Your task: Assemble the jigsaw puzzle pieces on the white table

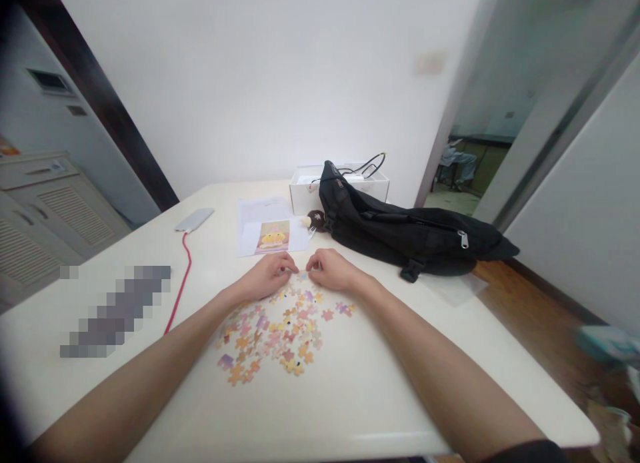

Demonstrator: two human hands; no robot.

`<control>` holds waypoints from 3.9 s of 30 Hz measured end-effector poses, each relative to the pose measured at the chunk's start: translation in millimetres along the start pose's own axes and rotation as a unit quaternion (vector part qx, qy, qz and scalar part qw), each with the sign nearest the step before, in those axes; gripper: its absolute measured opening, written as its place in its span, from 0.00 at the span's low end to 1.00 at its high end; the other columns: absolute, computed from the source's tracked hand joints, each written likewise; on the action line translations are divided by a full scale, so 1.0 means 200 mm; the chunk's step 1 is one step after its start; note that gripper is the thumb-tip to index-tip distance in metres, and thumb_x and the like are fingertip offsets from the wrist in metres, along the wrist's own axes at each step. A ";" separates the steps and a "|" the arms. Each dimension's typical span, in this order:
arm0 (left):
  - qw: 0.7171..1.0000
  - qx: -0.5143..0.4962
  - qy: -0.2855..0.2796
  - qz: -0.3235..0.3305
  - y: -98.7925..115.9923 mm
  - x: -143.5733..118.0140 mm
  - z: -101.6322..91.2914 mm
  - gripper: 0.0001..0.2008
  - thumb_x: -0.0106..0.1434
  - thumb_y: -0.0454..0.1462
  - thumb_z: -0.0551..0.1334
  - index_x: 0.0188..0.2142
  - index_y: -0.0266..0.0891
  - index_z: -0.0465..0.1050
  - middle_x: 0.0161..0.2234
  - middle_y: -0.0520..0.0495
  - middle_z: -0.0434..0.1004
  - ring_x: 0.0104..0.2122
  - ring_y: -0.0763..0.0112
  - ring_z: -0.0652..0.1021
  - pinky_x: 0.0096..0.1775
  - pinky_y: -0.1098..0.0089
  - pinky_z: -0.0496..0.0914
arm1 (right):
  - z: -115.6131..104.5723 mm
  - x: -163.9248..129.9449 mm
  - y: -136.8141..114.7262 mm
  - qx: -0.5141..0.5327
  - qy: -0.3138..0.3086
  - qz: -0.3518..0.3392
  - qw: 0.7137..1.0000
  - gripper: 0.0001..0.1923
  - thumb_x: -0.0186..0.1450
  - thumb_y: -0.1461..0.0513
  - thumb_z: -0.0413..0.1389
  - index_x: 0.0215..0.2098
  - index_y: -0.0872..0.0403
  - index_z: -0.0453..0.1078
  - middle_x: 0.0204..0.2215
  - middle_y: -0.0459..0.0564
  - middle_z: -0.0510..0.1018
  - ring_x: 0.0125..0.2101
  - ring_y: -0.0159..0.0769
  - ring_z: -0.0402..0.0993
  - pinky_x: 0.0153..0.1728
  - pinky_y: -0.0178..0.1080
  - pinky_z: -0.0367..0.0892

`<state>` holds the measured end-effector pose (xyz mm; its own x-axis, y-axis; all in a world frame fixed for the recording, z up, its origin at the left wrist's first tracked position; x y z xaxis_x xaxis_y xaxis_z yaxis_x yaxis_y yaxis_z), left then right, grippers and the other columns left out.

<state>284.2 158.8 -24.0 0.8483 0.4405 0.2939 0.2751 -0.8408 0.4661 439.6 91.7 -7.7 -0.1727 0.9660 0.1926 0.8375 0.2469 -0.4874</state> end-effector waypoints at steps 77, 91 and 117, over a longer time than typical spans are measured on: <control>0.996 0.039 0.064 -0.054 -0.04 0.00 0.01 0.12 0.56 0.31 0.62 0.41 0.37 0.77 0.39 0.47 0.78 0.38 0.66 0.75 0.43 0.65 0.69 | 0.02 0.04 0.05 0.023 0.033 0.001 0.999 0.10 0.56 0.66 0.57 0.35 0.60 0.78 0.29 0.51 0.77 0.28 0.33 0.69 0.31 0.34 0.63; 0.996 0.040 0.064 -0.056 -0.04 0.00 0.01 0.12 0.56 0.31 0.61 0.40 0.37 0.77 0.38 0.48 0.78 0.38 0.66 0.75 0.43 0.66 0.69 | 0.02 0.04 0.06 0.031 0.034 0.006 0.999 0.10 0.55 0.66 0.58 0.35 0.59 0.78 0.29 0.51 0.78 0.28 0.33 0.70 0.32 0.33 0.63; 0.997 0.038 0.058 -0.044 -0.05 0.00 0.02 0.12 0.57 0.31 0.61 0.41 0.36 0.77 0.39 0.47 0.78 0.39 0.65 0.75 0.43 0.66 0.69 | 0.03 0.03 0.05 0.022 0.040 -0.006 0.999 0.11 0.56 0.66 0.56 0.35 0.60 0.78 0.28 0.51 0.77 0.27 0.32 0.68 0.30 0.33 0.62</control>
<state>282.8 165.9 -31.9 0.7624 0.5438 0.3507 0.3841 -0.8165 0.4310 444.3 100.9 -16.0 -0.1392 0.9538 0.2661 0.8112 0.2639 -0.5218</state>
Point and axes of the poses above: each hand's wrist, its own x-axis towards the middle knuckle, its own z-axis out of the palm, y = z × x, the point moved 4 cm from there along x, towards the middle knuckle
